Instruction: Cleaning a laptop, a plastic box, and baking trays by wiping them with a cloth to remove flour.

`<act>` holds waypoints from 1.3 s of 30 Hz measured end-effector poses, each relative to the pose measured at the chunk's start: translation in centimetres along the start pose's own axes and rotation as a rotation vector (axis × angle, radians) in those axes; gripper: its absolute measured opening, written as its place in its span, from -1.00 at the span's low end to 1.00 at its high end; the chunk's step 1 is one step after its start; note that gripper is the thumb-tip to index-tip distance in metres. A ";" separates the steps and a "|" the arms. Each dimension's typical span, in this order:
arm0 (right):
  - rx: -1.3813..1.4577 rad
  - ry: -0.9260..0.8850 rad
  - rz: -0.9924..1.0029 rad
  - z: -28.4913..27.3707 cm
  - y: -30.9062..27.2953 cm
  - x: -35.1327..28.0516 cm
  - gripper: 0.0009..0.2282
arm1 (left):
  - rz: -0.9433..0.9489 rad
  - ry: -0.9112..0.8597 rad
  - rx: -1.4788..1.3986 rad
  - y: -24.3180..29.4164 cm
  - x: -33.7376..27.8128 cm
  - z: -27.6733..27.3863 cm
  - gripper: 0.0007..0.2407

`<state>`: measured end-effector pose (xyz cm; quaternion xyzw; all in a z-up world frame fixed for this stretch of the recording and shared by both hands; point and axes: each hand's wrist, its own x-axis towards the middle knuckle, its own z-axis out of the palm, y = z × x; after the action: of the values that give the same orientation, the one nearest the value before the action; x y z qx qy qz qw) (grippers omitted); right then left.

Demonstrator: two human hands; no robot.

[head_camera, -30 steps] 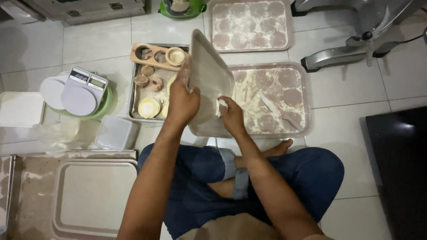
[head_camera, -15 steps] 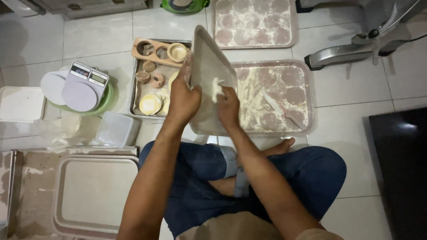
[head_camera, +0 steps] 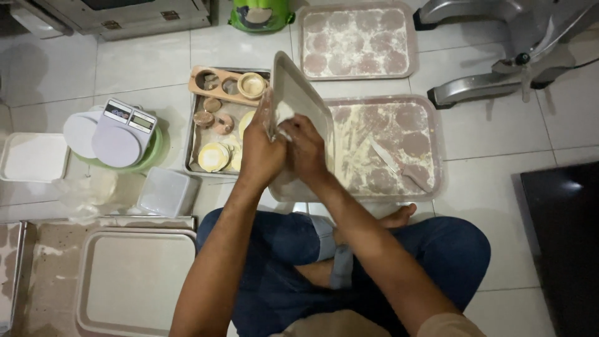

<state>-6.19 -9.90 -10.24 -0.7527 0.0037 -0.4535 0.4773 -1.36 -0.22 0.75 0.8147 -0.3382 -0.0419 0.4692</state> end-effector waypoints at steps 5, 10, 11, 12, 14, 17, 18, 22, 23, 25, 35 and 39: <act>-0.041 0.020 -0.013 0.0 8.8 1.5 -0.77 | -0.009 -0.049 -0.017 1.5 -0.2 -0.6 -0.30; -0.159 -0.073 0.157 -2.2 12.8 -0.7 -0.73 | -0.045 -0.052 -0.026 2.2 -0.1 -1.1 -0.30; 0.022 -0.013 0.579 -3.0 12.5 -0.7 -0.88 | -0.043 -0.051 -0.024 2.2 -0.2 -1.1 -0.30; 0.206 0.055 1.006 -3.9 12.1 -0.9 -0.82 | -0.043 -0.059 -0.024 2.3 -0.3 -1.1 -0.30; -0.081 -0.053 0.753 -4.6 15.8 -2.9 -0.86 | -0.047 -0.082 -0.024 2.5 -0.5 -0.9 -0.30; -0.339 -0.031 0.288 -4.4 12.9 1.7 -0.78 | -0.043 -0.089 -0.024 2.9 -0.3 -0.6 -0.30; -0.320 0.101 0.104 -4.1 10.5 4.3 -0.74 | -0.043 -0.089 -0.024 2.9 -0.1 -0.6 -0.31; -0.174 0.063 -0.057 -2.2 4.6 9.8 -0.72 | -0.055 -0.108 -0.008 3.1 -0.3 -0.5 -0.31; -0.168 -0.001 -0.077 -2.1 3.6 10.5 -0.73 | 0.000 -0.090 0.028 2.8 -0.2 -0.3 -0.32; -0.153 -0.070 -0.093 -1.7 4.8 10.0 -0.75 | 0.046 -0.067 0.069 3.2 -0.3 -0.6 -0.32; 0.522 0.231 0.944 -3.1 13.9 0.4 -0.83 | -0.042 -0.119 -0.138 2.8 -1.2 -0.3 -0.57; -0.312 -0.176 0.802 -4.7 21.2 -4.7 -0.77 | -0.008 -0.118 -0.133 5.3 -0.9 -0.6 -0.60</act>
<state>-3.12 -22.69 -28.12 -0.7906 0.3236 -0.1602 0.4945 -4.51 -1.03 5.04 0.7791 -0.3586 -0.1141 0.5013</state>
